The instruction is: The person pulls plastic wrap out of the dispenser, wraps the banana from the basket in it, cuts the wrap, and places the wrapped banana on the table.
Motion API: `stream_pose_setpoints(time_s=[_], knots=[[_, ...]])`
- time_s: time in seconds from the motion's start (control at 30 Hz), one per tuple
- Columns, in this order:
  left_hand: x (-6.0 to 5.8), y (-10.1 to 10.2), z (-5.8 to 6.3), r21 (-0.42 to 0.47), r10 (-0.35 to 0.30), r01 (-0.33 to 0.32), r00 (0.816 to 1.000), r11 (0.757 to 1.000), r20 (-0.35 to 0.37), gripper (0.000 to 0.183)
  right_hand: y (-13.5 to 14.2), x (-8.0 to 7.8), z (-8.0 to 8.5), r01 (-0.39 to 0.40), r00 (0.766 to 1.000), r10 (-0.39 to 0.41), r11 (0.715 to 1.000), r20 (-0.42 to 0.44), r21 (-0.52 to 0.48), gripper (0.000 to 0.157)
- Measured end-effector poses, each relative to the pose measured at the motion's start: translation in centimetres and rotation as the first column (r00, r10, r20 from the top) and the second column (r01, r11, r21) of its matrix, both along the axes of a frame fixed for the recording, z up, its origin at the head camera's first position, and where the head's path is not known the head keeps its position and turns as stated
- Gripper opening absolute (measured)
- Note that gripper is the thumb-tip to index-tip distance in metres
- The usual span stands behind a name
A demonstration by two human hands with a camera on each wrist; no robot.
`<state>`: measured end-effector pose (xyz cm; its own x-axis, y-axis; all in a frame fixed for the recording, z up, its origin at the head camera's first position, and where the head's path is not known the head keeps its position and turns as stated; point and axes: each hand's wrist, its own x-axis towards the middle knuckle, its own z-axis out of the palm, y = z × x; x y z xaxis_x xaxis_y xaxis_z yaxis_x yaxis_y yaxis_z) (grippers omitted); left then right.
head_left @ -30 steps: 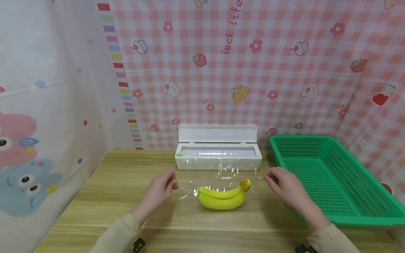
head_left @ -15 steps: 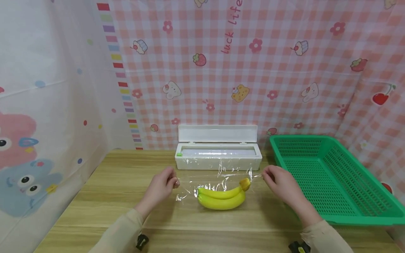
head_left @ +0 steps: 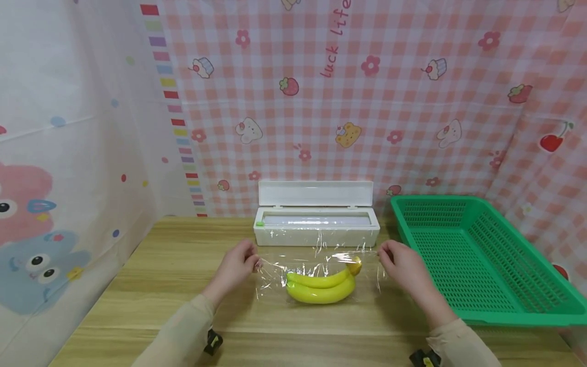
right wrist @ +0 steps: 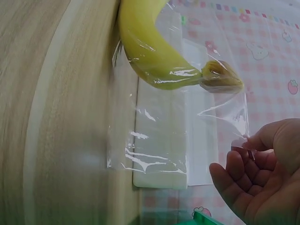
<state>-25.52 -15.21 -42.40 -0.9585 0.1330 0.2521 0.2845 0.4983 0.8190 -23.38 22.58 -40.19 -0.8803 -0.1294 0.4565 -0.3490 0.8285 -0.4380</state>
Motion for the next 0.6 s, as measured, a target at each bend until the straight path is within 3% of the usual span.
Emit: stream_pose_setpoints(time_s=[0.27,0.5,0.6], knots=[[-1.2,0.2,-0.9,-0.028,-0.005,0.005,1.0,1.0,-0.003,0.021,-0.3,-0.1,-0.4,0.023,1.0,-0.023,1.0,-0.006,-0.021,0.01],[-1.9,0.6,-1.4,0.005,-0.035,0.034,0.998,0.999,0.053,0.02,-0.4,0.0,-0.3,0.035,0.999,-0.035,0.999,0.015,-0.024,0.011],[-2.1,0.8,-1.6,-0.021,-0.033,0.034,0.998,0.999,0.058,0.02,-0.5,0.0,-0.3,0.034,0.999,-0.033,0.999,0.018,-0.024,0.011]])
